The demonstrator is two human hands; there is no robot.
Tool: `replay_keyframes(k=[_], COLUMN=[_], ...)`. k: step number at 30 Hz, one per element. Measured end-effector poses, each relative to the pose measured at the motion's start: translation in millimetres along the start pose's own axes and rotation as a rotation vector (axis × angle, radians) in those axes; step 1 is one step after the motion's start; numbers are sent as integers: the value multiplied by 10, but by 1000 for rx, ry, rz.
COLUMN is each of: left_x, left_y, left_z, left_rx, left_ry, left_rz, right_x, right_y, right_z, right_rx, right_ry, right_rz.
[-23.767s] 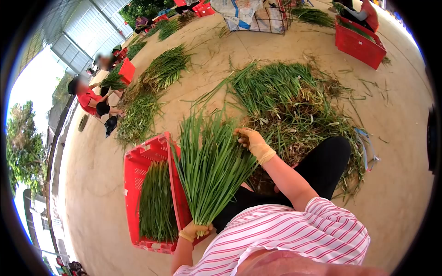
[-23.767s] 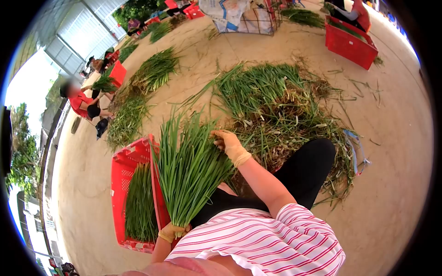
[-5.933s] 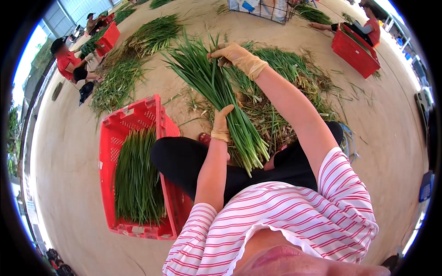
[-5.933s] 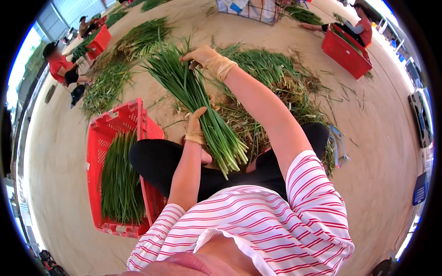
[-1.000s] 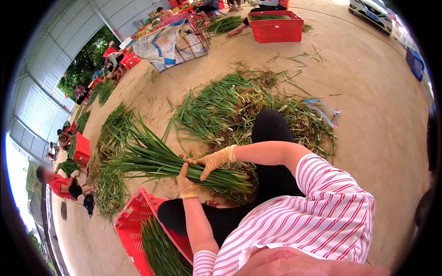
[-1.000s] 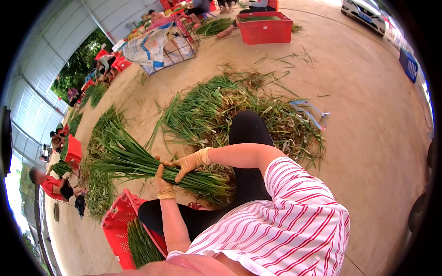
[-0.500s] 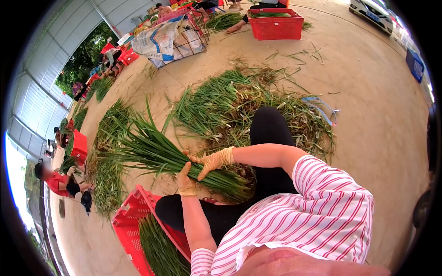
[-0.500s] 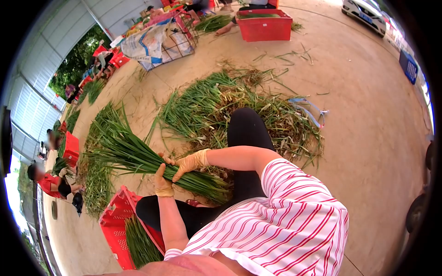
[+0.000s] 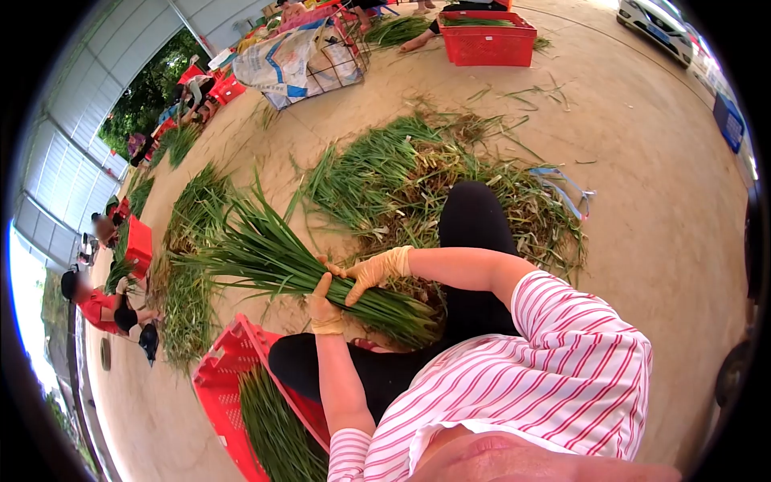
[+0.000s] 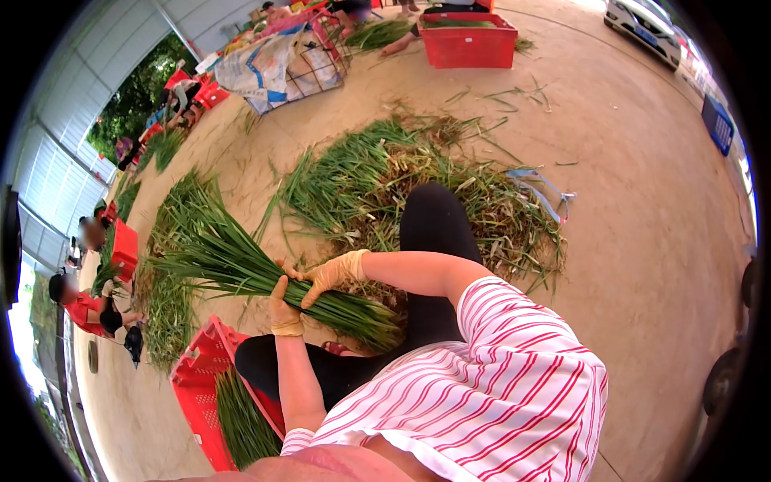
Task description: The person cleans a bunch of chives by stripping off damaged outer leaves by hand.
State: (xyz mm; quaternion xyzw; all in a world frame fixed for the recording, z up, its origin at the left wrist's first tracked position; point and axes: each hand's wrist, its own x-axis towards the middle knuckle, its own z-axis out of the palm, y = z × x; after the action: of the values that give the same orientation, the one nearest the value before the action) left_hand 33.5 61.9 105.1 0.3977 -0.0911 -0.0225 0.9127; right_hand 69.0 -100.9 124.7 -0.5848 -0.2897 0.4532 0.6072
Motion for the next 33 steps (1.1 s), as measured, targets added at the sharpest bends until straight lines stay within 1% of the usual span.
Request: replay_keyframes(k=[2,3,4,5,6,7,8,9,10,11,12,14,15,18,19,20,22,23,24,26,27,30,31,32,33], left_x=[12,27,18,6,-7,47,44,27,65,73,101,91,96,111,112,111,126,145,158,143,137,144,141,139,131], left_y=[-14,-31,-28,-23,-24,-125,-138,-143,-186,-213,-250,-303,-328,-355,-361,-371,-433,-466,-484,-501,-507,-525,-523,-525,-514], left_z=[-58,-113,-83,-19,15,-117,-86,-20,-81,-52,-85,-28,-18,-12,-19,-24,-41,-51,-41,-14,-7,51,62,73,93], left_rx=[50,96,91,150,207,237,287,257,296,366,368,349,348,331,321,310,359,408,408,412,434,441,426,426,428], left_ry=[-17,-27,-11,34,90,64,71,113,1,14,-37,-16,-12,-44,-56,-66,-55,-52,-41,-20,-14,-39,-36,-35,-33], left_rz=[-27,-28,-21,-53,-83,-45,-62,-107,-74,-40,-39,-126,-125,-117,-138,-159,-153,-149,-145,-181,-223,-208,-211,-212,-234], right_x=[-58,-52,-12,-117,-231,-289,-418,-447,-456,-513,-560,-569,-547,-533,-532,-522,-452,-439,-382,-201,-217,-115,-130,-134,-138], right_y=[-234,-209,-162,-311,-408,-438,-618,-665,-681,-729,-798,-924,-1003,-1228,-1273,-1280,-1311,-1279,-1205,-1000,-995,-946,-978,-976,-973], right_z=[-207,-355,-568,-652,-721,-791,-766,-823,-853,-842,-822,-800,-801,-814,-837,-820,-686,-580,-540,-513,-468,-486,-465,-484,-510], right_rx=[-322,-422,-528,-673,-662,-632,-591,-395,-190,-136,-83,-8,-95,-138,-180,-179,-145,-132,-121,-369,-550,-611,-565,-565,-578], right_ry=[-55,-31,30,154,273,426,549,637,724,753,795,777,770,737,701,699,564,598,578,662,716,788,746,746,680], right_rz=[54,-98,-51,-13,-25,-156,-169,-273,-360,-412,-467,-544,-616,-605,-547,-544,-611,-566,-530,-616,-587,-640,-563,-562,-449])
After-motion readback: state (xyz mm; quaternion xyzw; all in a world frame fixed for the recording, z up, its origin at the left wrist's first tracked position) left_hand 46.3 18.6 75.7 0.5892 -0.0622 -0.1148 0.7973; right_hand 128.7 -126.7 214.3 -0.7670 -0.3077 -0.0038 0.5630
